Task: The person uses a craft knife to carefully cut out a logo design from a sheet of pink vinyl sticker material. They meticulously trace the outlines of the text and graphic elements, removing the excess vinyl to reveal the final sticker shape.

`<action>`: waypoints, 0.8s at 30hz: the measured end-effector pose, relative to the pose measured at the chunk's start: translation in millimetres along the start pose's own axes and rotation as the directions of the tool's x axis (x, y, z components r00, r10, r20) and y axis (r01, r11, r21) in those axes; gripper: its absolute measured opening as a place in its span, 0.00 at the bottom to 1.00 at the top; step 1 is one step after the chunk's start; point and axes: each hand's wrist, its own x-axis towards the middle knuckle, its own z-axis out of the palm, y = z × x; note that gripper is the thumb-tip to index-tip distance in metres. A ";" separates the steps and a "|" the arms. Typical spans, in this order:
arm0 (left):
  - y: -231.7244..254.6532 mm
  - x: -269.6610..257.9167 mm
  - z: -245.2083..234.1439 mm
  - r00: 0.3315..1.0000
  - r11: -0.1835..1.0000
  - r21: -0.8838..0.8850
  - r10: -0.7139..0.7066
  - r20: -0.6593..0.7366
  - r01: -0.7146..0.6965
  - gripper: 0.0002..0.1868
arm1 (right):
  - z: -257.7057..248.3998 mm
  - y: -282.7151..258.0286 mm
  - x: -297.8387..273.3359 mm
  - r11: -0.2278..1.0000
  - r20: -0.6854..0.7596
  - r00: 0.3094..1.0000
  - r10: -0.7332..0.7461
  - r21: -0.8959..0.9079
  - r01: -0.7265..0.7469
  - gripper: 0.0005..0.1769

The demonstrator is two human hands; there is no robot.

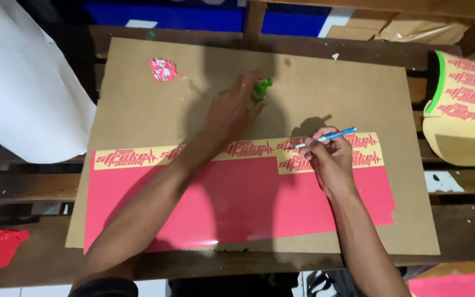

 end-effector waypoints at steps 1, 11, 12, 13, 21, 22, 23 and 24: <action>-6.0 0.7 6.4 1.000 1.000 -0.006 -0.002 0.006 0.002 0.25 | 0.4 -0.2 0.8 1.000 -0.006 1.000 0.005 -0.003 -0.005 0.08; 25.0 -42.5 -10.9 0.997 0.988 0.131 0.072 0.034 -0.076 0.36 | -0.8 -2.2 4.3 0.986 -0.021 1.000 -0.005 0.168 0.008 0.07; 34.4 -55.8 -12.9 0.993 0.981 0.173 0.067 0.102 -0.084 0.35 | -0.2 -4.5 3.7 0.983 -0.043 0.999 -0.008 0.184 0.016 0.07; 46.2 -71.6 -14.2 0.992 0.982 0.170 0.067 0.107 -0.084 0.35 | -0.3 -2.4 3.1 0.983 -0.047 0.999 -0.005 0.184 0.014 0.07; 105.6 -125.4 -4.1 0.962 0.875 0.472 -0.029 0.273 -0.107 0.51 | -4.7 11.4 3.1 0.993 0.022 0.993 -0.115 -0.038 0.116 0.08; 110.0 -125.9 -6.4 0.966 0.869 0.488 -0.050 0.255 -0.084 0.51 | -4.7 12.3 2.1 0.993 0.051 0.992 -0.113 -0.032 0.115 0.08; 114.9 -125.4 -7.7 0.954 0.869 0.496 -0.150 0.260 0.002 0.52 | -6.3 13.1 1.5 0.990 0.055 0.990 -0.127 -0.060 0.130 0.08; 120.2 -124.1 -7.9 0.932 0.860 0.502 -0.249 0.262 0.088 0.54 | -8.9 13.8 1.8 0.985 0.059 0.988 -0.141 -0.087 0.146 0.09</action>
